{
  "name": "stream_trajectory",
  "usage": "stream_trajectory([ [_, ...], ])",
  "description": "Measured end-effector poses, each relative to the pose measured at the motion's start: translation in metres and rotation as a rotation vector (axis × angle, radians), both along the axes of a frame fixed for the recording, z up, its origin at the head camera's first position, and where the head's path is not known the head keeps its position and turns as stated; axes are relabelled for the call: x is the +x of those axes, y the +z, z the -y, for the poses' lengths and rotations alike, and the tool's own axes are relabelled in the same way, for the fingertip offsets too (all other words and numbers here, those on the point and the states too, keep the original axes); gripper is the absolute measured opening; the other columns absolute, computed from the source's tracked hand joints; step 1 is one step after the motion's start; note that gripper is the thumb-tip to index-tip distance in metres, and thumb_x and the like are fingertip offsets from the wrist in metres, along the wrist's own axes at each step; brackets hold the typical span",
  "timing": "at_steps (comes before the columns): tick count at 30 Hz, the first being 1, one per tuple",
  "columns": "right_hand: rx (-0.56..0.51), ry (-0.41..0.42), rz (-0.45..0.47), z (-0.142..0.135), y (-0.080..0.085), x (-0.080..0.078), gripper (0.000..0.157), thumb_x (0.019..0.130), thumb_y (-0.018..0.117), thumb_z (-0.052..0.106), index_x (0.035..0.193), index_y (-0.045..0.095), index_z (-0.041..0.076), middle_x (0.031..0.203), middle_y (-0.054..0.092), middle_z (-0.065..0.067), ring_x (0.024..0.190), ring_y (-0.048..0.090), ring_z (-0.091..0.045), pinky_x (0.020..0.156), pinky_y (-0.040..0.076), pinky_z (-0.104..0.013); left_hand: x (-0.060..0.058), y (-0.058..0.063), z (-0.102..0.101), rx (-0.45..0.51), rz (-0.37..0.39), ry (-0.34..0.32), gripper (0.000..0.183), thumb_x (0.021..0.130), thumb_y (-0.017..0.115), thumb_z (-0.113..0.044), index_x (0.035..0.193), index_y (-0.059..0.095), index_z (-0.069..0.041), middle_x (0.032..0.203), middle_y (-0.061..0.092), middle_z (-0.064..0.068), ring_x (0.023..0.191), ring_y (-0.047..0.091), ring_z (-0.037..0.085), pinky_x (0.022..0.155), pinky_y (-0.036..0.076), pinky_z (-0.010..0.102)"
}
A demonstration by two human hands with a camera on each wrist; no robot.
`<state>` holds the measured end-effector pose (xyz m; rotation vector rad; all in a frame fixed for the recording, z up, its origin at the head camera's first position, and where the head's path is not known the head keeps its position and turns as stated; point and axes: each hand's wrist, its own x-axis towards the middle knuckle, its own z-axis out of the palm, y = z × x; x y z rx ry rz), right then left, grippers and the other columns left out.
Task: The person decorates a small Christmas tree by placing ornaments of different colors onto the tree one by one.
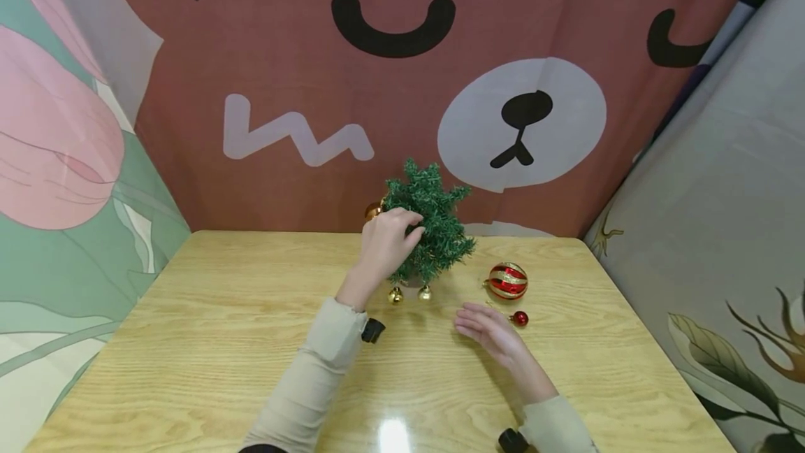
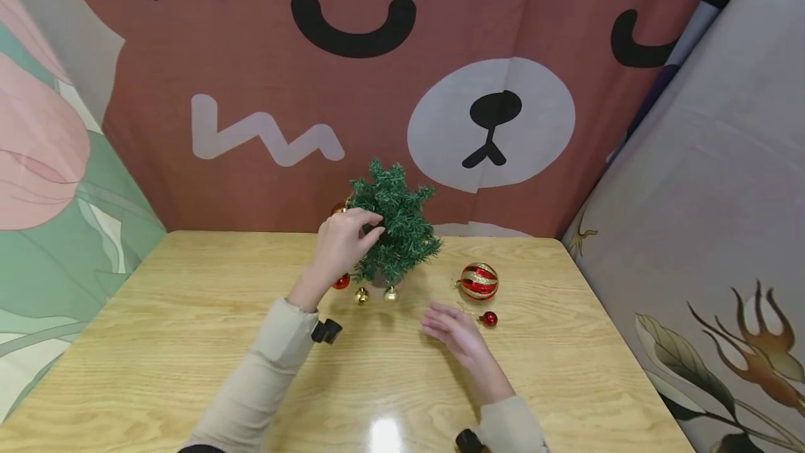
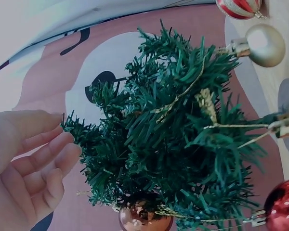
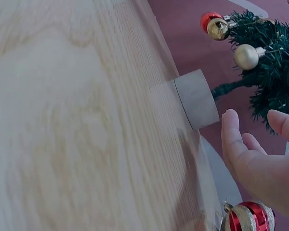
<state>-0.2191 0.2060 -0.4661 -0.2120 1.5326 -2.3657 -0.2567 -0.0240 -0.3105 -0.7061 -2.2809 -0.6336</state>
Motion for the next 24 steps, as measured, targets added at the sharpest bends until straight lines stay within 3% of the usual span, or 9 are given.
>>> stream_trajectory([
  [5,0.008,-0.029,-0.020,-0.008,0.002,0.002,0.032,0.093,0.034,-0.005,0.121,0.030,-0.021,0.092,0.065,-0.007,0.091,0.061,-0.022,0.085,0.045,-0.033,-0.005,0.005,-0.001,0.018,-0.043,0.005,0.014,0.082,0.066,-0.014,0.093,0.071,-0.008,0.085,0.067,0.005,0.037,0.036,0.005,0.034,0.023,0.018],
  [11,0.011,-0.067,-0.024,-0.017,0.008,0.004,0.020,0.093,0.036,-0.005,0.108,0.050,-0.001,0.091,0.065,-0.008,0.090,0.061,-0.021,0.085,0.045,-0.034,-0.009,0.011,-0.003,0.040,-0.089,0.038,0.015,0.080,0.068,-0.014,0.093,0.071,-0.008,0.087,0.067,0.005,0.039,0.041,0.007,0.035,0.027,0.020],
  [17,0.053,-0.093,-0.055,-0.027,0.013,0.007,0.023,0.093,0.038,-0.004,0.103,0.056,0.006,0.092,0.065,-0.007,0.091,0.061,-0.020,0.084,0.045,-0.033,-0.013,0.017,-0.003,0.040,-0.059,0.052,0.019,0.082,0.066,-0.015,0.099,0.069,-0.008,0.095,0.065,0.007,0.039,0.039,0.007,0.035,0.025,0.020],
  [24,0.066,-0.132,-0.078,-0.039,0.017,0.010,0.022,0.093,0.039,-0.003,0.102,0.058,0.005,0.092,0.066,-0.004,0.088,0.061,-0.017,0.082,0.047,-0.032,-0.019,0.022,-0.002,0.035,-0.021,0.050,0.021,0.083,0.065,-0.015,0.102,0.068,-0.008,0.099,0.064,0.007,0.039,0.039,0.008,0.035,0.025,0.020],
])
